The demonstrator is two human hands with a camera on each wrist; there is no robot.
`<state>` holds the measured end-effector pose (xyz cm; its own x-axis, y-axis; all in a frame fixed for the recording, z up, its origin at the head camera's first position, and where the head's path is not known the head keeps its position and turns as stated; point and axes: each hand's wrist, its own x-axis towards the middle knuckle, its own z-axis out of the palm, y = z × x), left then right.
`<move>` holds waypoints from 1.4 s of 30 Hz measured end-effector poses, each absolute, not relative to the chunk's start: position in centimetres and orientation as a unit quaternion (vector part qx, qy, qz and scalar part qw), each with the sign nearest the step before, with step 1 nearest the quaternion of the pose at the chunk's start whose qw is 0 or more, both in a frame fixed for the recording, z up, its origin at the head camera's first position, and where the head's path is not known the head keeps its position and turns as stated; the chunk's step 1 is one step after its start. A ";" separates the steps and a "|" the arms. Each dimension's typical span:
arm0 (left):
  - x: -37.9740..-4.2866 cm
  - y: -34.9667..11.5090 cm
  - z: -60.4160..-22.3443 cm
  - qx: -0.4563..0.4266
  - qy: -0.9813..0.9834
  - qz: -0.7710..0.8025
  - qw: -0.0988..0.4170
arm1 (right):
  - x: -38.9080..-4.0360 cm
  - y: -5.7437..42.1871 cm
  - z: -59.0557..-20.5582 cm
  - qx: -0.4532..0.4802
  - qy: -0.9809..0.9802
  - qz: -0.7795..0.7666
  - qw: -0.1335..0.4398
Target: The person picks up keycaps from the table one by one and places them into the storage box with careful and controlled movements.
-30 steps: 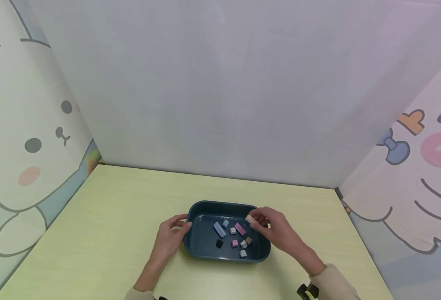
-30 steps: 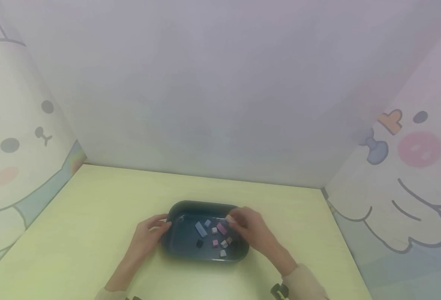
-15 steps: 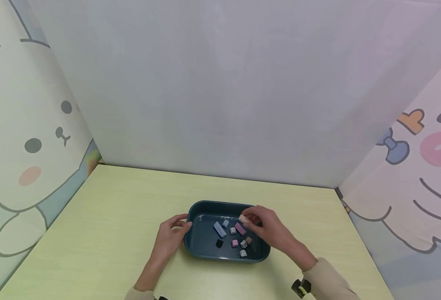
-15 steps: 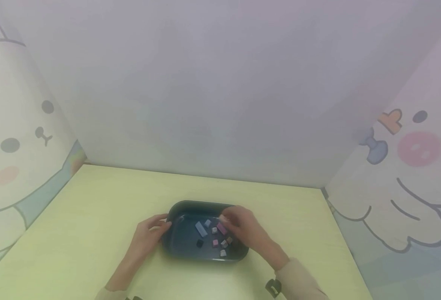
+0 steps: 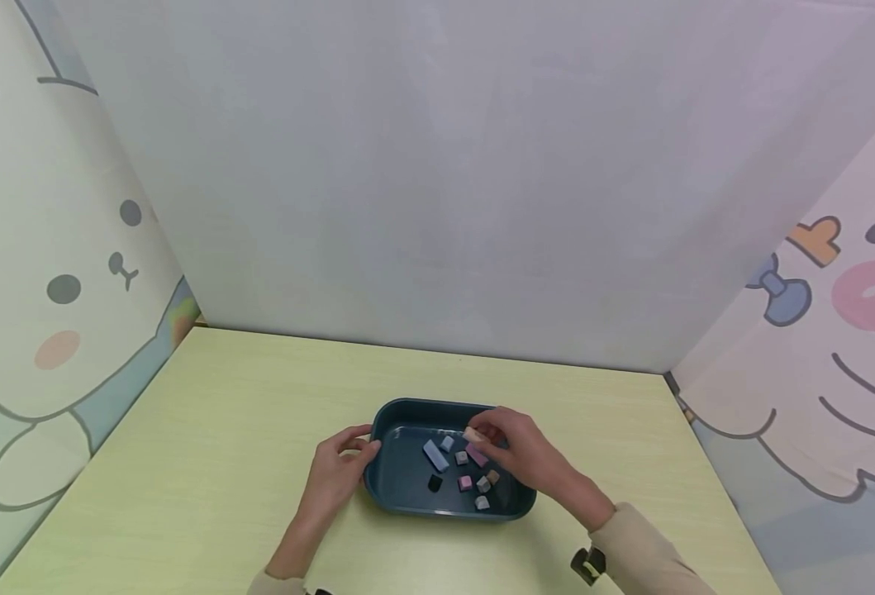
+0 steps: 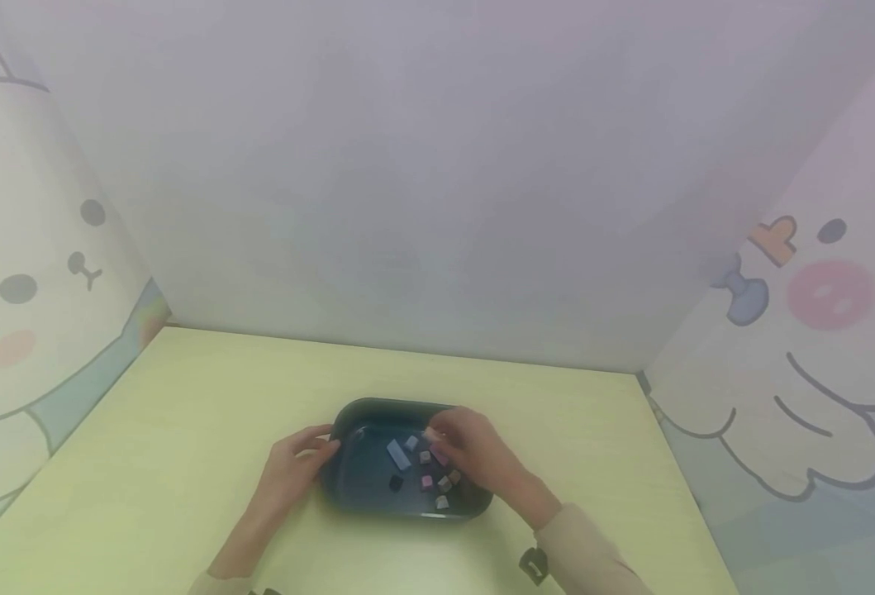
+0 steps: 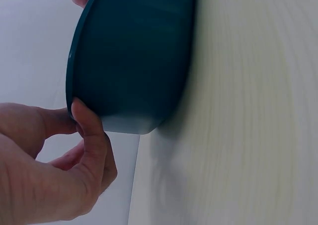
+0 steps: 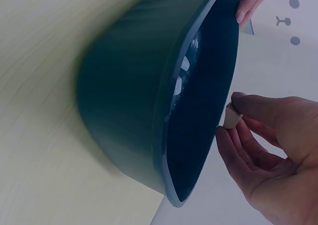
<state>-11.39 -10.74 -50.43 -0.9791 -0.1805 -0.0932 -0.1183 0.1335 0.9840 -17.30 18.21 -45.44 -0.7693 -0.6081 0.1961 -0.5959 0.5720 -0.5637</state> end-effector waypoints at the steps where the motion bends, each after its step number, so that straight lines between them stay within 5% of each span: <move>1: -11.4 -10.7 -50.4 0.099 -0.753 -0.651 0.024 | -17.3 18.1 -45.5 -0.342 0.886 -0.312 0.010; 42: -11.4 -10.7 -50.4 0.097 -0.756 -0.647 0.019 | -17.4 13.4 -46.2 -0.381 0.874 -0.288 0.084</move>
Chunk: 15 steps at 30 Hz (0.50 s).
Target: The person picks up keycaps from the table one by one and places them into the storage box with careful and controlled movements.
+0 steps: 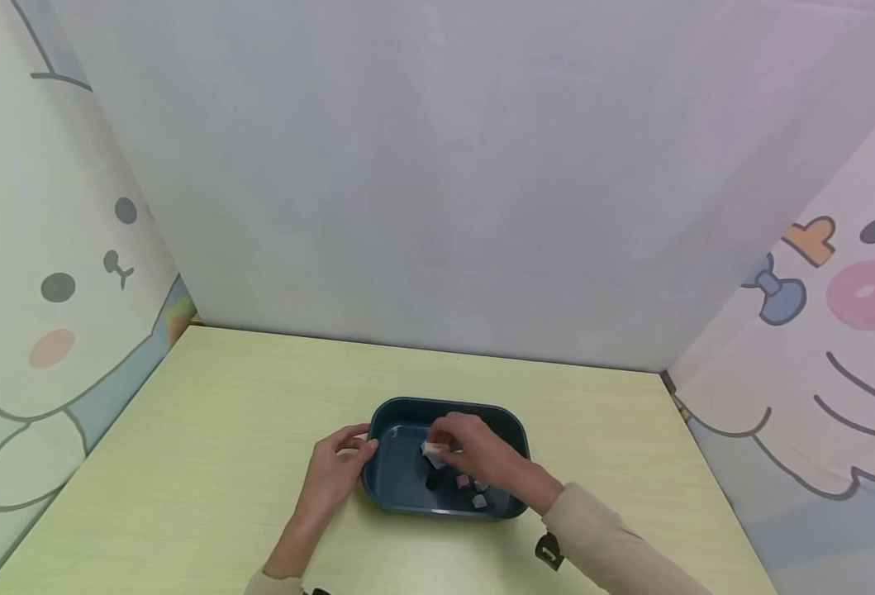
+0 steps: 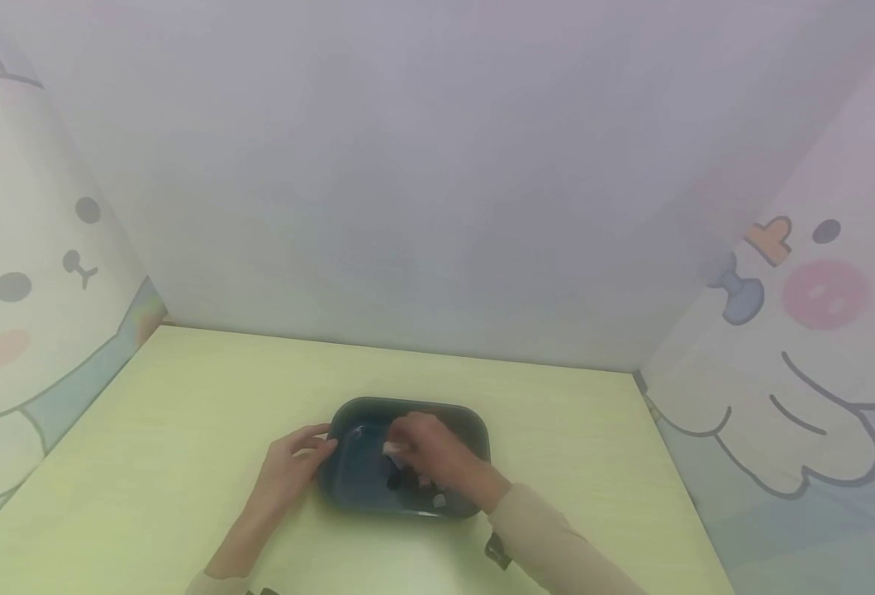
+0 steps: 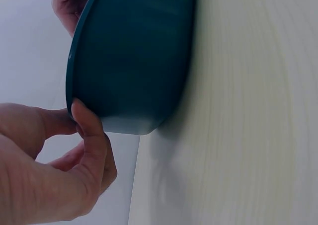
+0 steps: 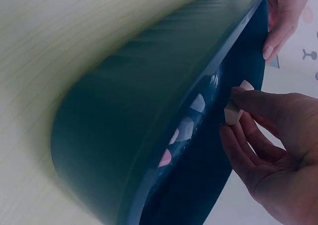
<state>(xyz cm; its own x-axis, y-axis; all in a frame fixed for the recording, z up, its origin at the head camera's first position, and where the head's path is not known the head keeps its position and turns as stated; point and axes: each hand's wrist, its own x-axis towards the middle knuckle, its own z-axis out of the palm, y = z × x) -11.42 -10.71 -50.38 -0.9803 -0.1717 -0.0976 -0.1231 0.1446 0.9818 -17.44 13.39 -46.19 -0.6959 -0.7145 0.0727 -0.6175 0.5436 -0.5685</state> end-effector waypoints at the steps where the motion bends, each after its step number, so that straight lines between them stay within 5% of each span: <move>1: -11.4 -10.7 -50.4 0.098 -0.757 -0.646 0.019 | -17.4 13.3 -46.2 -0.384 0.874 -0.286 0.085; 15: -11.5 -10.9 -50.3 0.107 -0.759 -0.642 0.015 | -17.5 11.6 -46.8 -0.412 0.870 -0.255 0.094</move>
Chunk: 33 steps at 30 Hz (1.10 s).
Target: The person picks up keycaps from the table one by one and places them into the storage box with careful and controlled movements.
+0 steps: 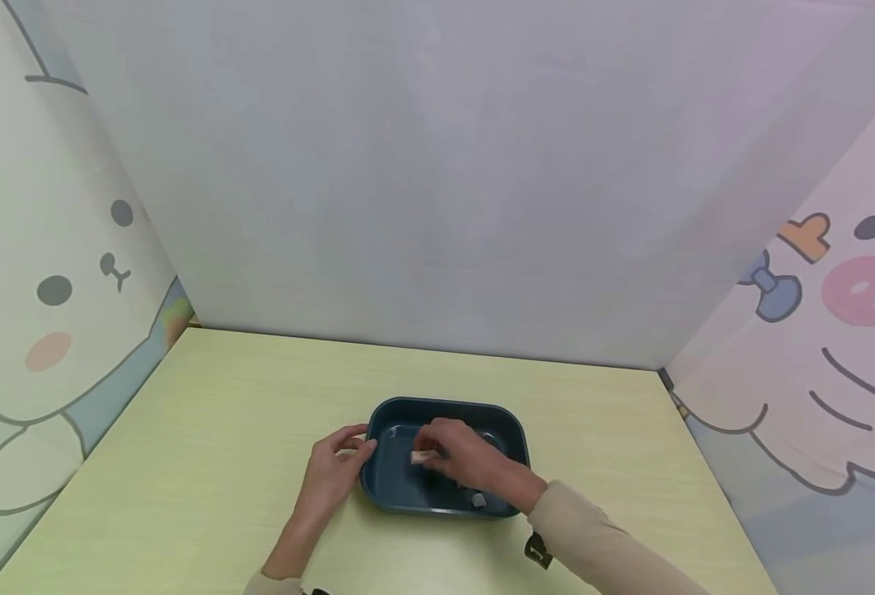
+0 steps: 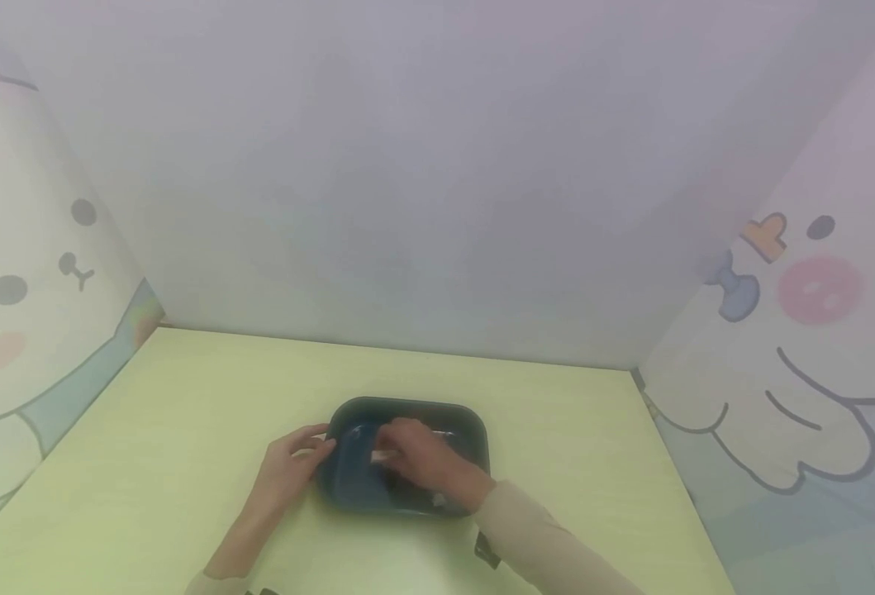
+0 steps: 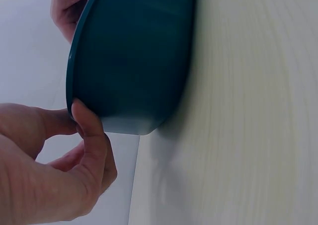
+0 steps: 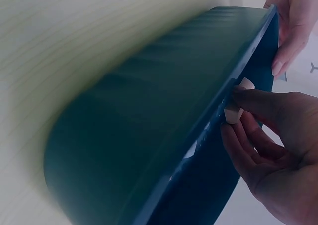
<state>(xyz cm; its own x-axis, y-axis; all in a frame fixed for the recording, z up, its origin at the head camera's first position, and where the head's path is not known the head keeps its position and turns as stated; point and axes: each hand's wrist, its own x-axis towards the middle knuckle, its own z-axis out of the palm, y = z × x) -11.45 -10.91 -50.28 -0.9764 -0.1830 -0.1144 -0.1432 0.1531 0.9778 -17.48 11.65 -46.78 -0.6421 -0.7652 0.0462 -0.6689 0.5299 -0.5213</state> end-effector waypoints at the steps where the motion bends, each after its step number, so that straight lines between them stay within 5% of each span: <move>1: -11.5 -10.9 -50.3 0.107 -0.760 -0.641 0.016 | -17.5 11.5 -46.8 -0.414 0.869 -0.253 0.095; 33: -11.7 -11.0 -50.7 0.112 -0.759 -0.642 0.014 | -17.6 9.0 -48.6 -0.446 0.867 -0.188 0.123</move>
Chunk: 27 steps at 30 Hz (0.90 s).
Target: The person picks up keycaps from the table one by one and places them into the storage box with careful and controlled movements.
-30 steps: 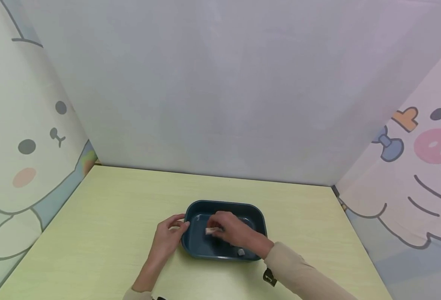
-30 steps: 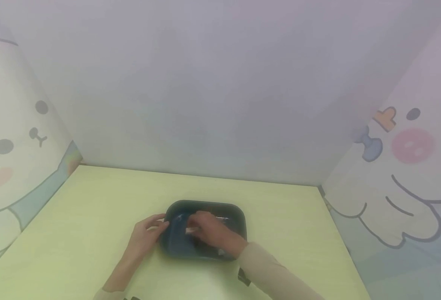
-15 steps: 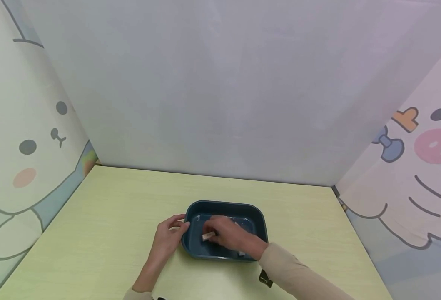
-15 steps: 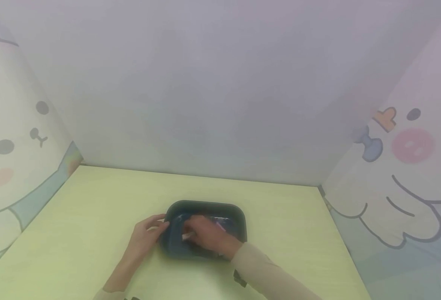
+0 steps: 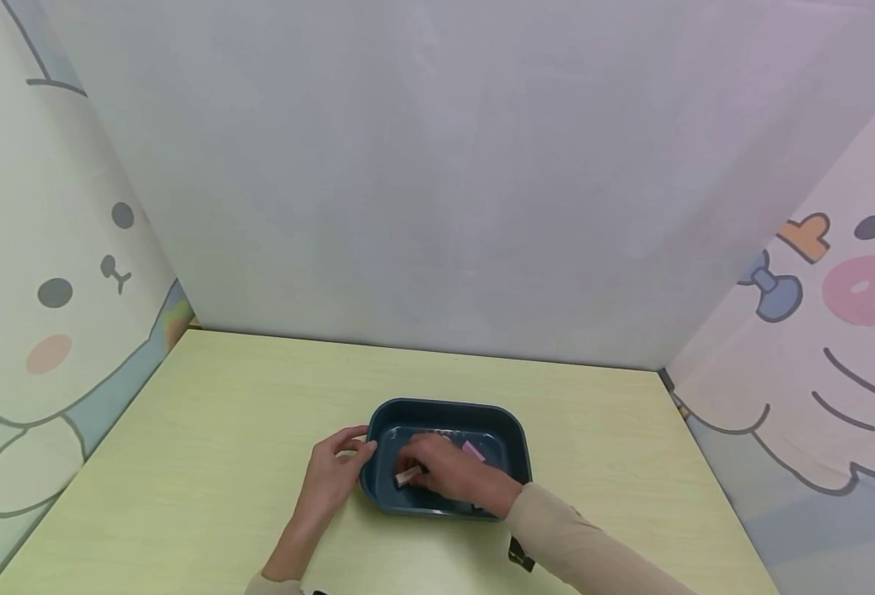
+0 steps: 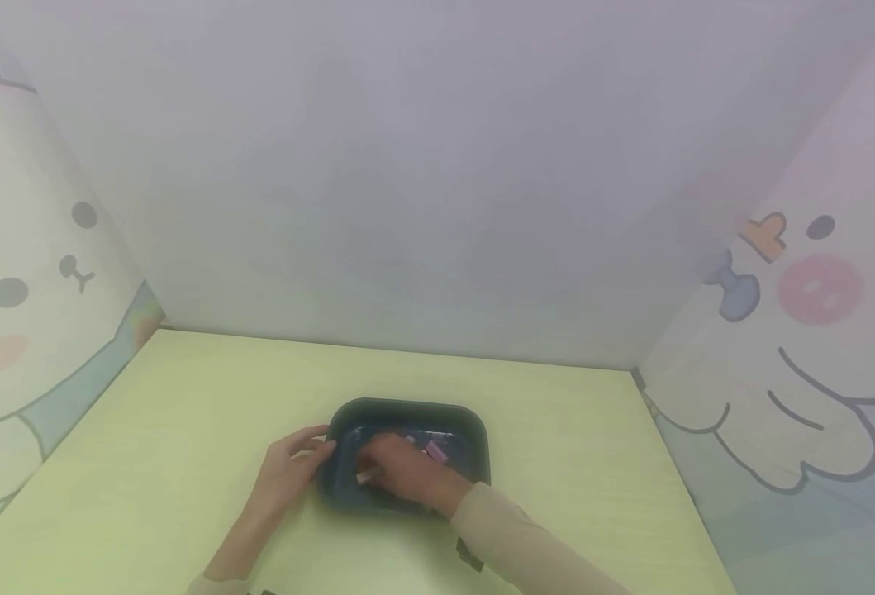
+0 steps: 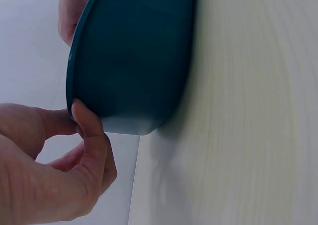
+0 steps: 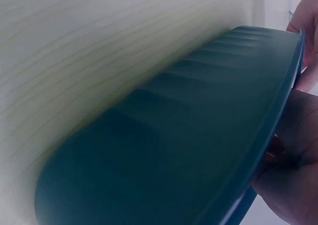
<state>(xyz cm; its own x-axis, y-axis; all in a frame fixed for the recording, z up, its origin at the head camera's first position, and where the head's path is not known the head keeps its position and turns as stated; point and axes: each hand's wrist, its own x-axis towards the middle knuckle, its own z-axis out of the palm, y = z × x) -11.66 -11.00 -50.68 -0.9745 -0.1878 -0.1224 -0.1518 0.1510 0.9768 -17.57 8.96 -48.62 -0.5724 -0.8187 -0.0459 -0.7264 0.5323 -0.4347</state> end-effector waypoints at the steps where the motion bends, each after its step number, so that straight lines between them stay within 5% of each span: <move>1: -11.7 -11.0 -50.7 0.111 -0.759 -0.642 0.014 | -17.6 8.9 -48.7 -0.447 0.866 -0.186 0.122; 27: -11.5 -10.7 -50.5 0.112 -0.756 -0.645 0.014 | -17.5 9.1 -49.0 -0.442 0.867 -0.187 0.135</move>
<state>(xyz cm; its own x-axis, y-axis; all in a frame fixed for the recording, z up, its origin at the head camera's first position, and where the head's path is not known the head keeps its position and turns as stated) -11.48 -10.68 -50.50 -0.9747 -0.1862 -0.1235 -0.1514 0.1436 0.9780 -17.48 9.13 -49.04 -0.5722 -0.8173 -0.0680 -0.7163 0.5384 -0.4439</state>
